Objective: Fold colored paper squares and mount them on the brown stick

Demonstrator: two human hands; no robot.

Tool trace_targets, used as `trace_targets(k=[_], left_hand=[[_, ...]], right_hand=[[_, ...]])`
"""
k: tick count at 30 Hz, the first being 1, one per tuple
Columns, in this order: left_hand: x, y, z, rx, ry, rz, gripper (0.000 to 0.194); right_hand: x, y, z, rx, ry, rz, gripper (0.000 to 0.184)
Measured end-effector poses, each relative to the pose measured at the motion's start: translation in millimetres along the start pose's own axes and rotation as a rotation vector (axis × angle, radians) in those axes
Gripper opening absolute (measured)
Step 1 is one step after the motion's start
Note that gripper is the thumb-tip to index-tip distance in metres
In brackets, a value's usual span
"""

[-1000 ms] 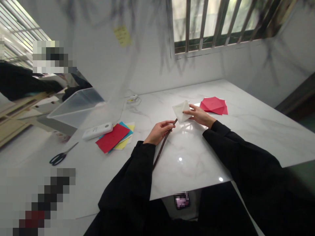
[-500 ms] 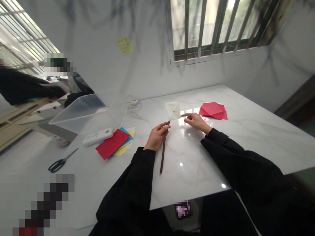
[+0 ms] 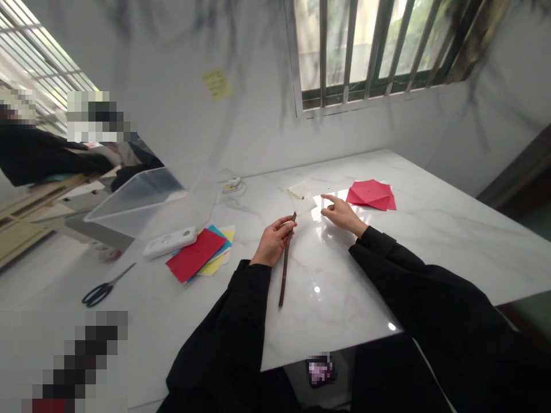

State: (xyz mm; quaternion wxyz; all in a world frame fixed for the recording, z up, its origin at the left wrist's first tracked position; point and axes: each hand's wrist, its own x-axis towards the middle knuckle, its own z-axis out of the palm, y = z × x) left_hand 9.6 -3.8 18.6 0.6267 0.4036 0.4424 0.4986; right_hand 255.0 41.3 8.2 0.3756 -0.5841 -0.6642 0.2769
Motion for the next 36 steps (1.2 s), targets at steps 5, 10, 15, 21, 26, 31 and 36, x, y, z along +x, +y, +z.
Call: trace_targets(k=[5,10,15,21,26,31,36], left_hand=[[-0.1,0.2,0.6,-0.019,0.009,-0.014,0.04],[-0.4,0.3,0.9,-0.035,0.005,-0.018,0.037],[0.2,-0.5,1.1,-0.033,-0.003,-0.014,0.04],[0.4,-0.8,0.4,-0.006,-0.024,-0.008,0.044],[0.9,-1.1,-0.1,0.0,-0.009,-0.009,0.045],[0.4,-1.2,0.5,0.0,-0.018,-0.005,0.045],[-0.7,-0.9,1.9,-0.009,-0.021,-0.003,0.047]], right_hand=[[0.9,-4.5,-2.7,-0.05,-0.004,-0.038,0.028],[1.0,-2.1,-1.4,-0.023,0.09,-0.017,0.029],[-1.7,-2.2,1.1,-0.021,0.09,0.02,0.068],[-2.7,-1.4,-3.8,-0.15,-0.072,0.038,0.035],[-1.0,3.5,-4.1,-0.19,-0.064,0.037,0.024],[-1.7,3.4,0.5,-0.124,0.012,0.021,0.047],[-3.5,-1.1,4.4,0.005,-0.011,0.081,0.081]])
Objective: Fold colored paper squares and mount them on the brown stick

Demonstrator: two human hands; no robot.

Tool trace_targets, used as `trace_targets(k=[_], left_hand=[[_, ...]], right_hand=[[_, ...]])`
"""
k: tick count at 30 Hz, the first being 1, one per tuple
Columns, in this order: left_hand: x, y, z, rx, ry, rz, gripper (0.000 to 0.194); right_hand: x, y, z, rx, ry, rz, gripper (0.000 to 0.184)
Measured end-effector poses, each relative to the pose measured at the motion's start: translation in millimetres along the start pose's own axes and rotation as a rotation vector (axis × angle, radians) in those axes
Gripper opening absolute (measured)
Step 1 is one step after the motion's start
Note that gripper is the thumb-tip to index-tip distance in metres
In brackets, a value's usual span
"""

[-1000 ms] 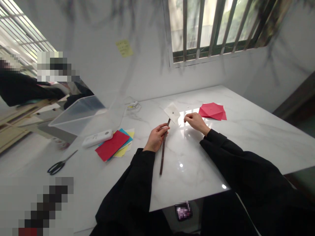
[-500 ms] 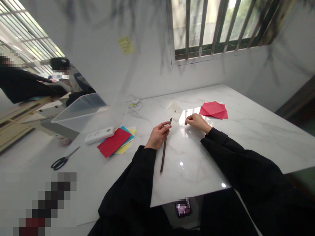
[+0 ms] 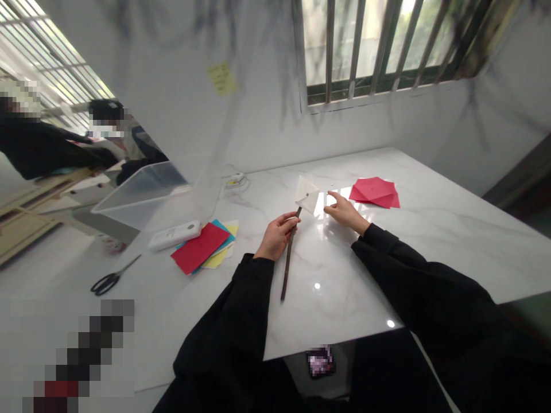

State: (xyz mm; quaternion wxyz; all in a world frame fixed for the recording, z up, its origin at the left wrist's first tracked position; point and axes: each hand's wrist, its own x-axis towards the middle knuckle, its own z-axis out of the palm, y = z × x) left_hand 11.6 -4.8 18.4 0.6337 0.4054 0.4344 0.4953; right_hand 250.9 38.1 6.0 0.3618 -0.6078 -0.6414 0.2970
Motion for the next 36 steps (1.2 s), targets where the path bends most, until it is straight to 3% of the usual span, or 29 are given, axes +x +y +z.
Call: trace_targets(k=[12,18,20,23,25,33,36], left_hand=[[-1.2,0.1,4.6,0.133,-0.073,0.006,0.046],[-4.7,3.2,6.1,0.14,-0.105,0.01,0.044],[-5.6,4.3,6.3,0.138,-0.113,0.004,0.044],[-5.8,5.2,6.1,0.124,-0.098,-0.006,0.046],[-5.3,5.1,5.6,0.114,-0.079,-0.009,0.047],[-1.8,2.7,3.0,0.093,-0.051,-0.008,0.048],[-1.4,2.5,2.1,0.091,-0.038,-0.008,0.048]], right_hand=[[-2.0,-4.8,-20.4,-0.233,0.143,-0.162,0.075],[-3.6,-8.3,-23.3,-0.192,0.164,-0.157,0.092],[-2.6,-6.6,-25.2,-0.216,0.153,-0.154,0.083],[0.9,-0.4,-27.5,-0.318,0.006,-0.079,0.04],[3.5,4.4,-27.9,-0.369,-0.089,-0.026,0.024],[5.3,10.8,-23.5,-0.361,-0.068,-0.044,0.02],[4.5,8.9,-22.6,-0.329,-0.003,-0.054,0.032]])
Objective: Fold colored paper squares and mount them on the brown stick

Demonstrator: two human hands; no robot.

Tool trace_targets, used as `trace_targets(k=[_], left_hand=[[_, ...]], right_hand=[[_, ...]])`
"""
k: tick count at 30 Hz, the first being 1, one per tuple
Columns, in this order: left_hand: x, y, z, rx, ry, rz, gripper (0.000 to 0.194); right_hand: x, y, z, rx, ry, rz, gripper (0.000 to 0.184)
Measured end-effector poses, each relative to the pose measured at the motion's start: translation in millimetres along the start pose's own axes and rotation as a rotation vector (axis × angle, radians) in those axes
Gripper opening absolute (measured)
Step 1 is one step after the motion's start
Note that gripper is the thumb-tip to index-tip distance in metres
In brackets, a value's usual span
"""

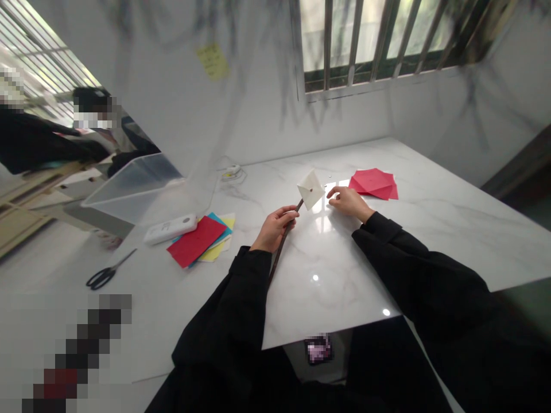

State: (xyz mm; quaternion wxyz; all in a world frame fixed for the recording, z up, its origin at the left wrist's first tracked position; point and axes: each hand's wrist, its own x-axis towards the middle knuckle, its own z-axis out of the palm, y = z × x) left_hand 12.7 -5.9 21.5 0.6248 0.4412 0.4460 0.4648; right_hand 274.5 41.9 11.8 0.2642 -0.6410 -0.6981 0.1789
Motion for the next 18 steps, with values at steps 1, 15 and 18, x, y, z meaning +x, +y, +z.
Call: trace_targets(k=[1,15,18], left_hand=[[-0.1,0.1,-0.1,-0.002,0.005,0.0,0.048],[2.1,0.7,-1.9,-0.099,0.071,-0.019,0.049],[2.4,0.1,-2.7,-0.099,0.063,-0.025,0.05]], right_hand=[[-0.3,-1.3,-0.5,0.016,0.027,0.001,0.04],[-1.8,-9.3,-4.1,-0.023,-0.189,-0.062,0.027],[-2.5,-9.1,-3.6,0.017,-0.121,-0.066,0.025]])
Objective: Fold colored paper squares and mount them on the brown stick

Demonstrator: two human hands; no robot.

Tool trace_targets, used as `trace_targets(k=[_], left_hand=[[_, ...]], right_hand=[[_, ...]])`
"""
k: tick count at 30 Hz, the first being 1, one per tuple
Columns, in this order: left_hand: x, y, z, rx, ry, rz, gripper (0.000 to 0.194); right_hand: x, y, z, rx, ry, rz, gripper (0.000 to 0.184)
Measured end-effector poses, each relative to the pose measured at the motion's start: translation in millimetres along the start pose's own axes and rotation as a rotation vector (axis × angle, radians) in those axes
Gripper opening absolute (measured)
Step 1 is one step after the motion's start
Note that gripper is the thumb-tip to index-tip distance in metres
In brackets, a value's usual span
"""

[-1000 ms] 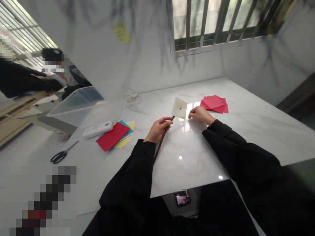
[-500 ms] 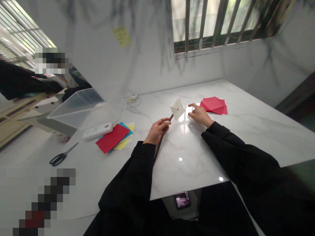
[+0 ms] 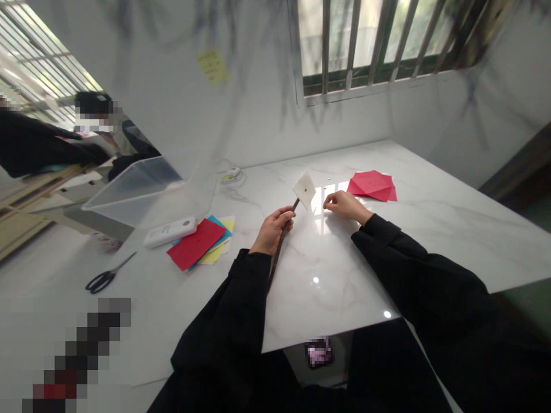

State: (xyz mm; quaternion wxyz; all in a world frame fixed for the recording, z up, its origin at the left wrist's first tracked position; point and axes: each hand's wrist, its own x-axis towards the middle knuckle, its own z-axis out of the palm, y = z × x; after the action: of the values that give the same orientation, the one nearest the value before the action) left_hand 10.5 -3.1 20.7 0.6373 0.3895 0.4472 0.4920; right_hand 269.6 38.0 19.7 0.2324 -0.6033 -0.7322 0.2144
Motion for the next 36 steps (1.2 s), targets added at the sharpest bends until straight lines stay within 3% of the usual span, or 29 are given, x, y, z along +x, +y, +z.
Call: trace_targets(k=[7,11,17,22,24,33,36], left_hand=[[-1.8,1.2,1.0,0.042,-0.027,-0.006,0.051],[-3.2,1.2,2.1,0.075,-0.054,0.003,0.048],[-4.7,0.1,4.2,0.123,-0.116,0.047,0.044],[-4.3,1.0,3.3,0.11,-0.089,0.038,0.047],[-3.4,1.2,2.3,0.081,-0.059,0.029,0.048],[-4.3,6.6,1.3,-0.114,0.011,0.016,0.042],[-2.2,6.3,0.9,-0.194,0.021,0.018,0.036]], right_hand=[[-0.6,-1.9,2.9,0.116,0.157,0.007,0.075],[-3.0,-7.2,0.3,0.098,0.241,-0.029,0.085],[-7.8,-13.0,-10.8,-0.013,0.36,-0.076,0.082],[-4.5,-4.3,-12.6,-0.205,0.18,0.067,0.031],[-2.3,-0.3,-11.8,-0.231,0.15,0.104,0.027],[-3.3,-12.3,5.7,-0.013,0.077,-0.076,0.025],[-8.3,-25.4,18.0,0.188,-0.071,-0.144,0.027]])
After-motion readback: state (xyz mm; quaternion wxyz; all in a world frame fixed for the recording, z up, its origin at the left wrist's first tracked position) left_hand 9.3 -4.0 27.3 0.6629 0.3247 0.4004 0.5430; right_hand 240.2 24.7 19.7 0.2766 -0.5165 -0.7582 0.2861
